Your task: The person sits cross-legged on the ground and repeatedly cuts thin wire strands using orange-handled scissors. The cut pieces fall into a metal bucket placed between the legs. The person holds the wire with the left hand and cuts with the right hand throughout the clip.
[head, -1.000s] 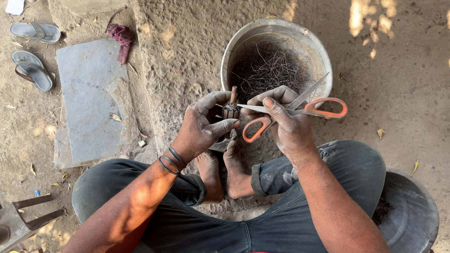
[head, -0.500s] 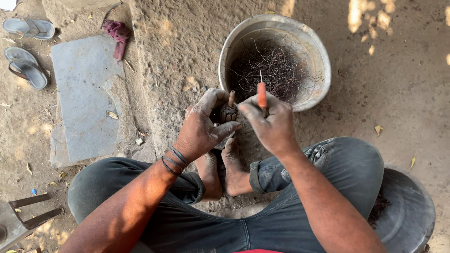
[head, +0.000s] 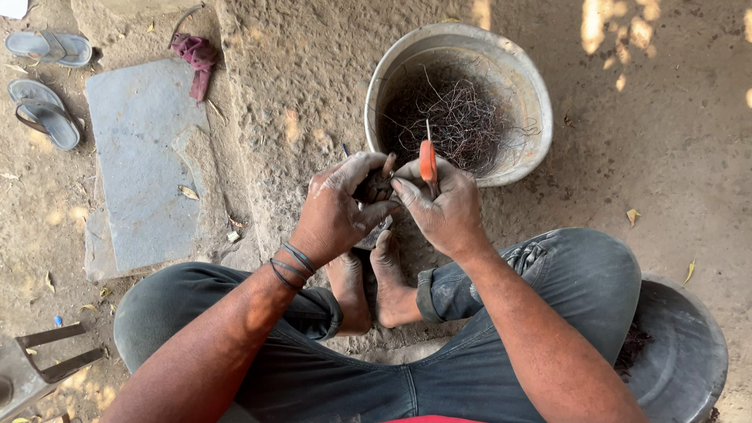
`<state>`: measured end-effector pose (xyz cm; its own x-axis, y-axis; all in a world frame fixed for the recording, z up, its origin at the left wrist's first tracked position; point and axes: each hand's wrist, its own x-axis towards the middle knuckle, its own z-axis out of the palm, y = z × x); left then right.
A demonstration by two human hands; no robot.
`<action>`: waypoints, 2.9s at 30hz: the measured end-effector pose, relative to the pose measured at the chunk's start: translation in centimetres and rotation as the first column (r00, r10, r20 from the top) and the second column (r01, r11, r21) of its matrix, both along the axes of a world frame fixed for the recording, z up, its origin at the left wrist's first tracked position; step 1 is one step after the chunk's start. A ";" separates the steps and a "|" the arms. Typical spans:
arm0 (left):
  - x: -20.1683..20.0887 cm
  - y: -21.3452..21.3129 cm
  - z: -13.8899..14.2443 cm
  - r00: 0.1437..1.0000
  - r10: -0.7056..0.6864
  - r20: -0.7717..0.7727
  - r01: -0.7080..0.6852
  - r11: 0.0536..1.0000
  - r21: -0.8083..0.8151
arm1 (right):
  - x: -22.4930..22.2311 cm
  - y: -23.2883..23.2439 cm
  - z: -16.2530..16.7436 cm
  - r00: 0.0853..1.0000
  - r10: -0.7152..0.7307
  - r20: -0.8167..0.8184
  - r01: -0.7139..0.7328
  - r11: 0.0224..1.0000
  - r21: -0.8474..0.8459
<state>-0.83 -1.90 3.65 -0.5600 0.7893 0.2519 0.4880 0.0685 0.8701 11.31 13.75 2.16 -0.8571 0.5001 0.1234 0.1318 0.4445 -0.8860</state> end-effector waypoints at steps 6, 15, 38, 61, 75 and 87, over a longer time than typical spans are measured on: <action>0.1 0.0 -0.4 1.000 -0.010 0.023 0.011 1.000 -0.018 | 0.4 0.7 -0.9 1.000 0.020 -0.022 -0.021 0.997 -0.079; 0.1 0.2 -1.0 0.849 -0.007 0.529 -0.007 1.000 0.023 | -0.3 0.2 2.4 0.992 -0.091 0.091 0.123 0.881 -0.456; 0.3 0.0 -1.3 0.800 -0.227 0.555 0.113 0.966 0.233 | 1.1 0.5 2.6 0.979 -0.141 -0.144 -0.026 0.621 -0.783; -0.5 -0.9 0.4 0.975 -0.173 0.136 0.143 0.967 0.210 | 0.8 1.3 2.0 0.994 -0.021 -0.103 -0.091 0.326 -0.941; -0.8 -0.2 -1.6 0.717 -0.388 0.579 0.223 0.915 0.336 | 0.7 1.7 0.7 0.998 0.025 -0.055 -0.060 0.340 -0.939; -0.6 -0.1 -0.6 0.669 -0.197 0.716 0.189 0.978 0.092 | 1.3 2.8 2.9 0.974 0.227 -0.007 -0.169 0.706 -0.688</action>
<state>-1.40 -1.97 3.04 -0.4067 0.9005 -0.1541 -0.2854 0.0350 0.9578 12.60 16.53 5.05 -0.9381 0.2411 -0.2486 0.1874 -0.2505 -0.9498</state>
